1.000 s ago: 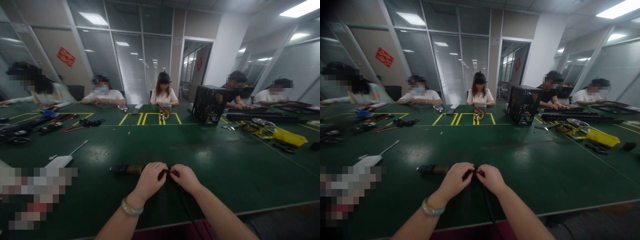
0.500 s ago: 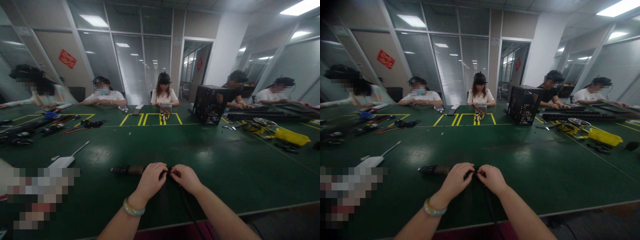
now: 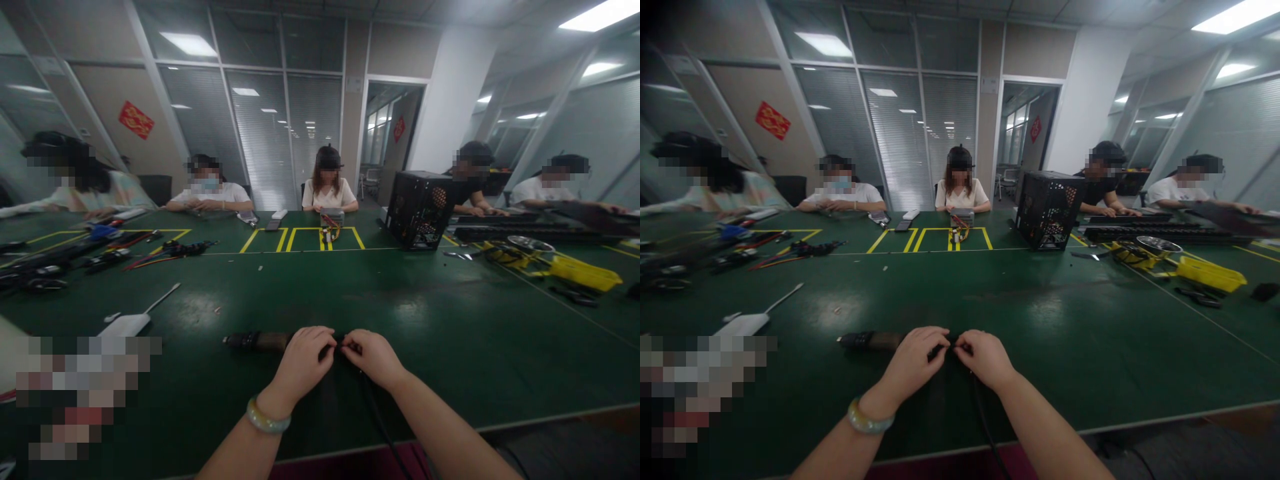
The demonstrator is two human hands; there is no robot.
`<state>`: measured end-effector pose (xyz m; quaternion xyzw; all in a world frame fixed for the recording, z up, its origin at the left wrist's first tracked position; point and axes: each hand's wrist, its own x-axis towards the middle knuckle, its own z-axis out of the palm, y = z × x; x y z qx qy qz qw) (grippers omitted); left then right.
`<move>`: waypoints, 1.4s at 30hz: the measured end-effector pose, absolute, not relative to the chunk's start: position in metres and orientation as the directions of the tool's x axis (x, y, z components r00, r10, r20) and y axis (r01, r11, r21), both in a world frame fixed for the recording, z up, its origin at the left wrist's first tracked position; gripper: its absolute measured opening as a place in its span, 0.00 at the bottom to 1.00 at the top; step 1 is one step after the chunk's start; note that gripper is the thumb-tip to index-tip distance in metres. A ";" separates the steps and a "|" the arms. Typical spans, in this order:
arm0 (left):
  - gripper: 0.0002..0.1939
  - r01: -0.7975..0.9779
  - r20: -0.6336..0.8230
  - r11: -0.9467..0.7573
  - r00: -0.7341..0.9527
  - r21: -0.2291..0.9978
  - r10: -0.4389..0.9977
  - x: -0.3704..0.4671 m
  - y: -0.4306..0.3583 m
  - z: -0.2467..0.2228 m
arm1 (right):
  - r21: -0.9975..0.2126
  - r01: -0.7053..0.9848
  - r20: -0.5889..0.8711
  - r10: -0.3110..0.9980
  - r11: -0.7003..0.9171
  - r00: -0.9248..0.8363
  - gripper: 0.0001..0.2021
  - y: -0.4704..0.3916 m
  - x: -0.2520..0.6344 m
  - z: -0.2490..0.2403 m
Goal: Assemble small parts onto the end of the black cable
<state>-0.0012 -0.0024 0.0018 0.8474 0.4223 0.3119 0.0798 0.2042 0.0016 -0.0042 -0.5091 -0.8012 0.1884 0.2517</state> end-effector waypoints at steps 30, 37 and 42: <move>0.11 0.650 0.458 -0.647 0.470 0.399 0.754 -0.002 -0.005 0.006 | -0.556 0.729 0.201 0.916 0.398 -0.347 0.03 0.002 0.203 -0.004; 0.10 0.661 0.463 -0.636 0.454 0.398 0.761 -0.002 -0.003 0.002 | -0.554 0.733 0.198 0.918 0.395 -0.344 0.04 0.002 0.202 -0.004; 0.11 0.655 0.455 -0.643 0.468 0.397 0.758 -0.002 -0.004 0.004 | -0.547 0.734 0.198 0.915 0.402 -0.353 0.04 0.002 0.203 -0.005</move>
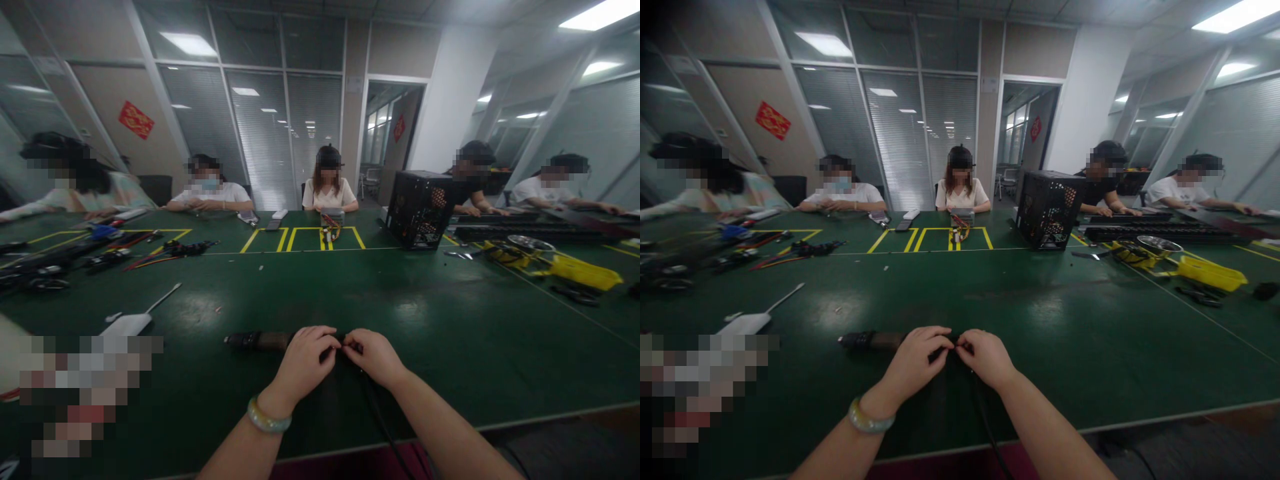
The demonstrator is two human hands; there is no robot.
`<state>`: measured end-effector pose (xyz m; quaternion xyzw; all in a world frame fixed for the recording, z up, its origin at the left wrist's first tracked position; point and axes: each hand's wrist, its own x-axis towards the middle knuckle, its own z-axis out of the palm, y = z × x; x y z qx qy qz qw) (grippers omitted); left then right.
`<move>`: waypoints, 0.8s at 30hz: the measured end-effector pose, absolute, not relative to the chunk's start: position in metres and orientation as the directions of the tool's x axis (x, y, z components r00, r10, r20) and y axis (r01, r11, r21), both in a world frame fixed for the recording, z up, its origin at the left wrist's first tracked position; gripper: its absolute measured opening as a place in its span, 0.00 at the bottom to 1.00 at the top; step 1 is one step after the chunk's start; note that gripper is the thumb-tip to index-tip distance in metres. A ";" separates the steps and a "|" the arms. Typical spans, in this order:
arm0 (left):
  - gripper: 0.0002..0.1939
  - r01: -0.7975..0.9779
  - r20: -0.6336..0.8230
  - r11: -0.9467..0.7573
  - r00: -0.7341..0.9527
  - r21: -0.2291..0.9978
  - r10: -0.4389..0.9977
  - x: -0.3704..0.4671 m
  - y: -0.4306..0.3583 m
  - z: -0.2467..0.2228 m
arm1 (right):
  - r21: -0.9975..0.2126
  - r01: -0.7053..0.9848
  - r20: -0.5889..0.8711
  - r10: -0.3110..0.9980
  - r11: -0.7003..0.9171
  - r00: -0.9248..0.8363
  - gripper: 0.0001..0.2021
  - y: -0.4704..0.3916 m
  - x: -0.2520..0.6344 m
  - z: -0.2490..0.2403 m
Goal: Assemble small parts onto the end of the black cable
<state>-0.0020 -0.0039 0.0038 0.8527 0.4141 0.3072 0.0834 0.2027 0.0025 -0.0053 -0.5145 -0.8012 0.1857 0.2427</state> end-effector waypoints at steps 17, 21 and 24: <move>0.11 0.663 0.473 -0.635 0.446 0.396 0.760 -0.002 -0.003 0.001 | -0.553 0.735 0.193 0.918 0.393 -0.346 0.04 0.002 0.202 -0.005; 0.10 0.674 0.466 -0.635 0.454 0.378 0.759 -0.002 -0.003 0.000 | -0.557 0.732 0.199 0.918 0.393 -0.342 0.05 0.003 0.204 -0.008; 0.11 0.673 0.456 -0.637 0.464 0.376 0.759 -0.002 -0.002 0.000 | -0.558 0.725 0.215 0.914 0.403 -0.343 0.04 0.004 0.205 -0.010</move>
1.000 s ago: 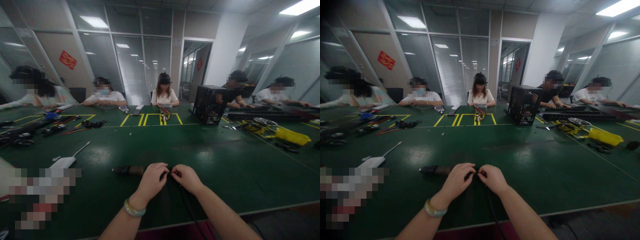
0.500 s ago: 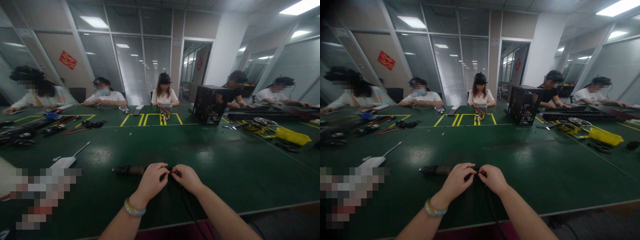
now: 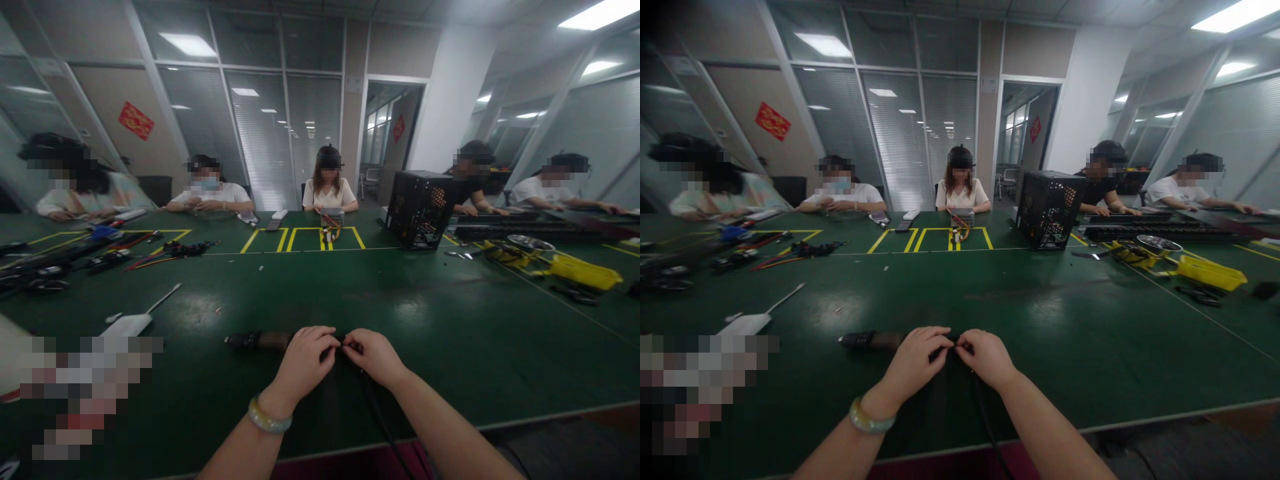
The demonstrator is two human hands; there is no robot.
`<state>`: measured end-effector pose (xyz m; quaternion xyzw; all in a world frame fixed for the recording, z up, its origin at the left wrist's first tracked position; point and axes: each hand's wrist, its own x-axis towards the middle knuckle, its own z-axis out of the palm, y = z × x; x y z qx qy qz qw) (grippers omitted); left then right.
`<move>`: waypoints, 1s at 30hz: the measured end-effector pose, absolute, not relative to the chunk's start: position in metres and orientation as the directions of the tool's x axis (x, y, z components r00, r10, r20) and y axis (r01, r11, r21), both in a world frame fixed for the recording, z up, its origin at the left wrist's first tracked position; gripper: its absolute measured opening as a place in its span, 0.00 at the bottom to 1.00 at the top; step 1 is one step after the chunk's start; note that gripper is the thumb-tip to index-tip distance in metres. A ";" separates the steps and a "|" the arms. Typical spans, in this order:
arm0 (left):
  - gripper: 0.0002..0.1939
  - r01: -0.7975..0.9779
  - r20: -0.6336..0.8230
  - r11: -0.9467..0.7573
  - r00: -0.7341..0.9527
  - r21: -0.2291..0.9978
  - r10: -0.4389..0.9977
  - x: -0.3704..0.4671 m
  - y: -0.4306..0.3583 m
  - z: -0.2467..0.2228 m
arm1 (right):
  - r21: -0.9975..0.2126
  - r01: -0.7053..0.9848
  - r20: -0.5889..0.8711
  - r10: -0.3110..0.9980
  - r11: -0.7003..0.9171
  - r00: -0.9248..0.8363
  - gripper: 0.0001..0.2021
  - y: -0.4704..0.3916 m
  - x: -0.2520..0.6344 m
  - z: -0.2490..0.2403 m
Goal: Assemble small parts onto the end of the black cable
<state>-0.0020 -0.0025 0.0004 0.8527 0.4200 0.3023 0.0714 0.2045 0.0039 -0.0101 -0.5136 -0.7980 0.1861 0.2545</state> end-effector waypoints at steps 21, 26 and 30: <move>0.10 0.691 0.478 -0.619 0.429 0.372 0.766 -0.001 -0.002 0.000 | -0.566 0.709 0.228 0.906 0.421 -0.356 0.03 0.004 0.204 -0.008; 0.09 0.679 0.497 -0.646 0.451 0.348 0.742 -0.002 -0.001 -0.002 | -0.571 0.705 0.223 0.907 0.420 -0.359 0.03 0.003 0.204 -0.007; 0.10 0.682 0.528 -0.645 0.427 0.345 0.734 -0.002 0.000 -0.001 | -0.562 0.711 0.227 0.906 0.422 -0.358 0.03 0.004 0.203 -0.008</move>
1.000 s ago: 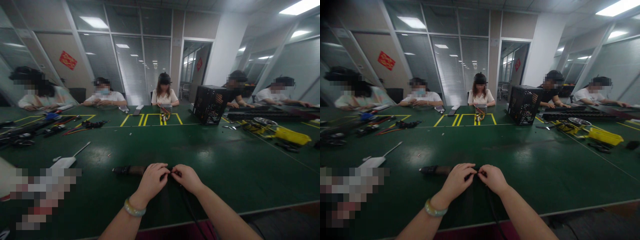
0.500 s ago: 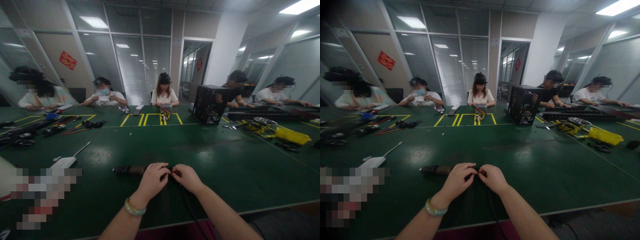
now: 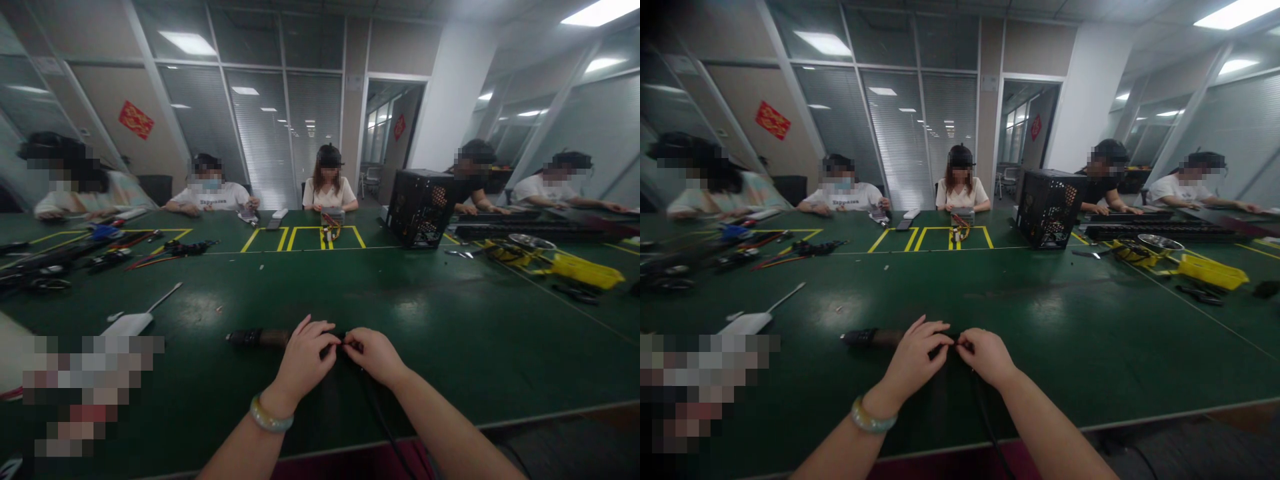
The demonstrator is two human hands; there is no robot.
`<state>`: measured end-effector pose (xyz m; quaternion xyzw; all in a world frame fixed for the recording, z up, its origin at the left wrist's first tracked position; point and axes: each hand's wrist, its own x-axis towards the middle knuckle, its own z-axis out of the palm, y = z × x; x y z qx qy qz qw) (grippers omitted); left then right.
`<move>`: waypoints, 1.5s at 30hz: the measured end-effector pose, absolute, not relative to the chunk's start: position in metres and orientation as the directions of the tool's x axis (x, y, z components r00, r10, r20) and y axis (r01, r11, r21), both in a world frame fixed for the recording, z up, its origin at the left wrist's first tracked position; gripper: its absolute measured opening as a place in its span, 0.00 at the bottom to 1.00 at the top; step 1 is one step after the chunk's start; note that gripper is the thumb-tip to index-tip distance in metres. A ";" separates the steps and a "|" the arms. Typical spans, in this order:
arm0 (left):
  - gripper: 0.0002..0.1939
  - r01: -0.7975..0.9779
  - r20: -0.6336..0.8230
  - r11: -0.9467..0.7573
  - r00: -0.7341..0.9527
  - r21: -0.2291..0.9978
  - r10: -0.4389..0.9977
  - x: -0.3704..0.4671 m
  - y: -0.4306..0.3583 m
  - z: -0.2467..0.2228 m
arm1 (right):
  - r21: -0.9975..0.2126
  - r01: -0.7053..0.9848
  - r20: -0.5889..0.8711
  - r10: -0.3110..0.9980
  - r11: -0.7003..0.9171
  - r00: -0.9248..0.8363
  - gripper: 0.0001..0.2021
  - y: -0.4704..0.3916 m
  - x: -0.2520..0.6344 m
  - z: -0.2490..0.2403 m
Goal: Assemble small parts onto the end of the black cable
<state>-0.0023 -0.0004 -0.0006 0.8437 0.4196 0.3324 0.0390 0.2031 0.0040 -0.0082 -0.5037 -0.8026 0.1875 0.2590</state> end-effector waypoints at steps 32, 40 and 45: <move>0.09 0.715 0.543 -0.619 0.395 0.324 0.741 0.000 -0.005 0.007 | -0.559 0.721 0.225 0.912 0.410 -0.344 0.05 0.003 0.204 -0.010; 0.10 0.715 0.510 -0.607 0.399 0.348 0.762 0.001 -0.006 0.005 | -0.549 0.724 0.226 0.909 0.416 -0.351 0.06 0.003 0.203 -0.007; 0.09 0.729 0.462 -0.594 0.422 0.338 0.780 0.000 -0.005 0.004 | -0.567 0.709 0.222 0.907 0.418 -0.357 0.08 0.004 0.203 -0.010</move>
